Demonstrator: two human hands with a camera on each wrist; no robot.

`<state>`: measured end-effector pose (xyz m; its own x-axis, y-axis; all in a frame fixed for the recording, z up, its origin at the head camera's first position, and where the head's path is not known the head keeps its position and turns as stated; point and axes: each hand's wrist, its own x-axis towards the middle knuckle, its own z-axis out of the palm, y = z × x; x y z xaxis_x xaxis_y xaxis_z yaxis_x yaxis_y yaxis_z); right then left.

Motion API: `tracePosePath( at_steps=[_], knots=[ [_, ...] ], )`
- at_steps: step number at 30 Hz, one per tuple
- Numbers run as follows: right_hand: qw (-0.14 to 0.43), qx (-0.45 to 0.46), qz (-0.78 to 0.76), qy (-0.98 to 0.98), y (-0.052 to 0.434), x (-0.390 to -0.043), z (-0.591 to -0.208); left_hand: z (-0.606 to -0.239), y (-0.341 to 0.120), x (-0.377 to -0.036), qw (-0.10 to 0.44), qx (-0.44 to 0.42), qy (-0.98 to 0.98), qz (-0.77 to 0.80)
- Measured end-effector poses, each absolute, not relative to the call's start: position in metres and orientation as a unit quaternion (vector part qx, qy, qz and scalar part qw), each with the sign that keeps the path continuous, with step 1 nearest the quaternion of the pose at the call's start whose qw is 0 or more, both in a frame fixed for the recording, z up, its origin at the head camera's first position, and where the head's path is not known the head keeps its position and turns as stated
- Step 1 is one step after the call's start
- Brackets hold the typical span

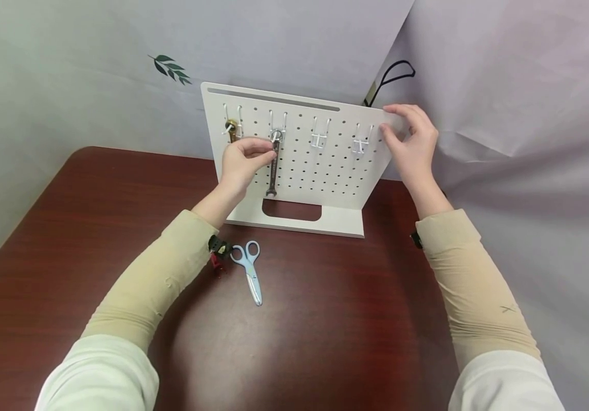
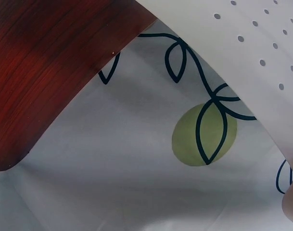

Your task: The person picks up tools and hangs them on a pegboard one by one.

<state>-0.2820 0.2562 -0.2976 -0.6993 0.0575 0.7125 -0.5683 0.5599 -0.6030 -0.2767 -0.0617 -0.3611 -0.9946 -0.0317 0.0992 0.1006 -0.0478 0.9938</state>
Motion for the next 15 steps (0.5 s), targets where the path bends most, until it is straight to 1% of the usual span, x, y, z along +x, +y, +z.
tracePosePath(
  at_steps=[7,15],
  knots=[
    [0.355,0.159,0.439,-0.810,0.258,-0.284,-0.300,-0.368,-0.078,-0.273,0.051,-0.039,-0.696,-0.715],
    [0.356,0.155,0.441,-0.809,0.259,-0.283,-0.299,-0.380,-0.121,-0.252,0.063,-0.070,-0.787,-0.610]
  ],
)
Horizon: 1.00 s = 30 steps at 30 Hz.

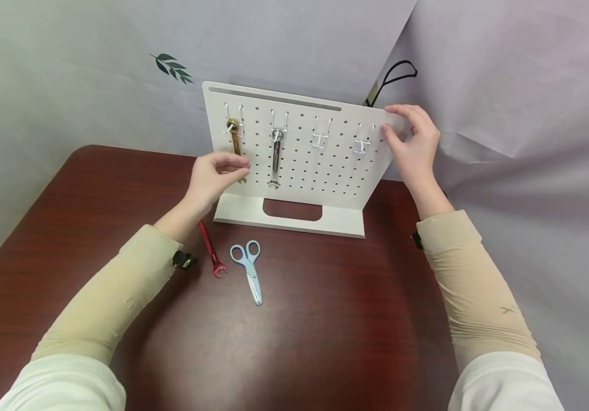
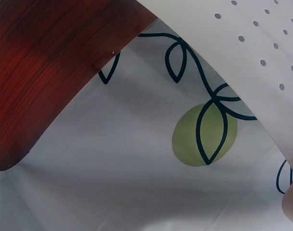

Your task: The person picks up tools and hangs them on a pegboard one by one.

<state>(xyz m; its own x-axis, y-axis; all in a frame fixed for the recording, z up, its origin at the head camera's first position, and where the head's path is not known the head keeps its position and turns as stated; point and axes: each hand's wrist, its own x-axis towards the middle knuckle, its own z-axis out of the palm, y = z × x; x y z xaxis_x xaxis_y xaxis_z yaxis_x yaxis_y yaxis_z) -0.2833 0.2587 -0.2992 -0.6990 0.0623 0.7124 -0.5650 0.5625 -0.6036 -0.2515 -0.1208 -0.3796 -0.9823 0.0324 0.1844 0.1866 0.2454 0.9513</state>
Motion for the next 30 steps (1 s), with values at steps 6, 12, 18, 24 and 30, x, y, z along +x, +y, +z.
tracePosePath(
  at_steps=[6,12,18,24,30],
  knots=[
    [0.352,0.150,0.445,-0.810,0.258,-0.281,-0.298,-0.392,-0.159,-0.236,0.034,-0.121,-0.816,-0.564],
    [0.354,0.151,0.442,-0.810,0.259,-0.282,-0.299,-0.408,-0.191,-0.224,0.011,-0.162,-0.845,-0.509],
    [0.358,0.153,0.436,-0.811,0.260,-0.284,-0.300,-0.420,-0.213,-0.220,0.011,-0.188,-0.884,-0.428],
    [0.358,0.151,0.432,-0.814,0.260,-0.284,-0.301,-0.432,-0.230,-0.226,0.020,-0.233,-0.907,-0.350],
    [0.356,0.146,0.437,-0.813,0.259,-0.283,-0.300,-0.437,-0.239,-0.234,-0.006,-0.257,-0.913,-0.316]
  ],
)
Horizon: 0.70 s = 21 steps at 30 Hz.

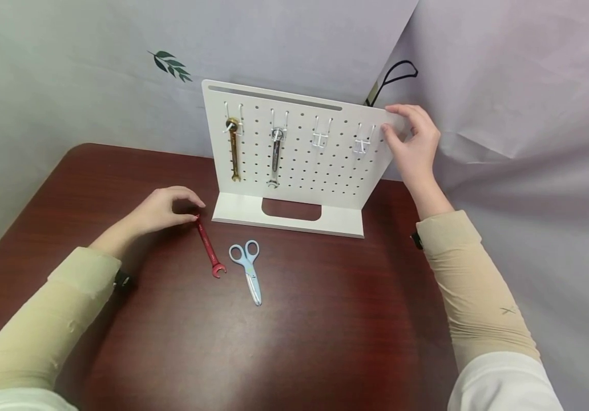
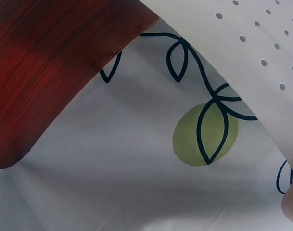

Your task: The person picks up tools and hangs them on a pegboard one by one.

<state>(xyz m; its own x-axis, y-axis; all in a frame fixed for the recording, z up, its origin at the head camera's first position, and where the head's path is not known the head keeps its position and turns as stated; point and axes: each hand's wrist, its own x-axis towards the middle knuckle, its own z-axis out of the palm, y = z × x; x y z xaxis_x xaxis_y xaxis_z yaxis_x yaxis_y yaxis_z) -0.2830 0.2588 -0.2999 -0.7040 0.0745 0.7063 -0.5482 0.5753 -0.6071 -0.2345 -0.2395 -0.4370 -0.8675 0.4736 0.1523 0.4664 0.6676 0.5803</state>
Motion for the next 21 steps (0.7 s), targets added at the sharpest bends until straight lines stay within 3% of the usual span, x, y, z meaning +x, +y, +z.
tracePosePath(
  at_steps=[10,17,21],
  knots=[
    [0.355,0.150,0.449,-0.806,0.256,-0.282,-0.299,-0.442,-0.240,-0.250,0.058,0.314,0.912,0.259],
    [0.355,0.147,0.444,-0.810,0.256,-0.282,-0.299,-0.445,-0.244,-0.254,0.052,0.349,0.904,0.242],
    [0.356,0.145,0.446,-0.808,0.256,-0.282,-0.299,-0.448,-0.246,-0.253,0.022,0.374,0.897,0.234]
  ],
)
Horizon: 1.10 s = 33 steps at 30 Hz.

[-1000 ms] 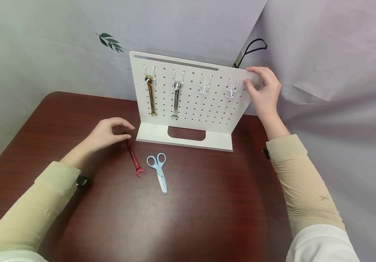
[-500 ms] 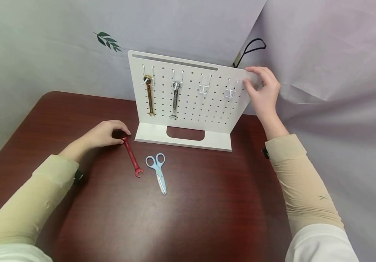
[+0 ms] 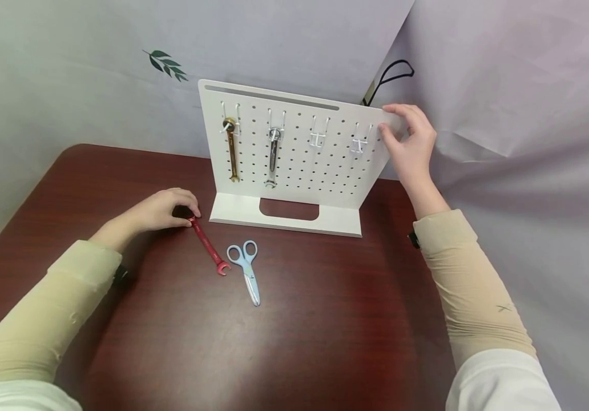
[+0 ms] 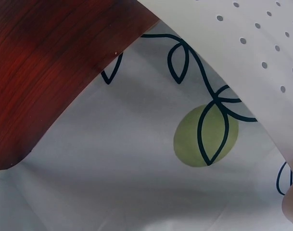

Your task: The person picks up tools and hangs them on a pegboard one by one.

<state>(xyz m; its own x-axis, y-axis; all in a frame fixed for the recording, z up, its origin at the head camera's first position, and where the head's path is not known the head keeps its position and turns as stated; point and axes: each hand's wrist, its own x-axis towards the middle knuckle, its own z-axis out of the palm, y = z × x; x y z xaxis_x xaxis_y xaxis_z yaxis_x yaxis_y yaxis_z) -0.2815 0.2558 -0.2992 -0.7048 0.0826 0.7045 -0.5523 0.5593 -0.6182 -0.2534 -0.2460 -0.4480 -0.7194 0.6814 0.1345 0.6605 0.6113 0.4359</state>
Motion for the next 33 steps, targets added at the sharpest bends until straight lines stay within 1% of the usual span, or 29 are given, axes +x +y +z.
tracePosePath(
  at_steps=[3,6,10,16,18,25,29,33],
  knots=[
    [0.355,0.146,0.447,-0.808,0.255,-0.281,-0.299,-0.449,-0.250,-0.249,0.000,0.391,0.893,0.224],
    [0.356,0.147,0.445,-0.808,0.255,-0.281,-0.300,-0.448,-0.255,-0.243,-0.008,0.398,0.892,0.217],
    [0.358,0.148,0.441,-0.810,0.255,-0.281,-0.300,-0.445,-0.260,-0.233,0.003,0.389,0.898,0.204],
    [0.360,0.147,0.444,-0.807,0.254,-0.280,-0.299,-0.432,-0.264,-0.224,0.060,0.344,0.918,0.186],
    [0.360,0.147,0.444,-0.807,0.254,-0.280,-0.299,-0.426,-0.264,-0.222,0.068,0.338,0.919,0.189],
    [0.360,0.148,0.442,-0.808,0.254,-0.280,-0.299,-0.402,-0.258,-0.219,0.069,0.327,0.909,0.249],
    [0.363,0.146,0.438,-0.810,0.254,-0.279,-0.299,-0.390,-0.251,-0.224,0.071,0.332,0.900,0.274],
    [0.363,0.144,0.439,-0.809,0.254,-0.279,-0.298,-0.378,-0.242,-0.230,0.062,0.333,0.900,0.274]
  ],
)
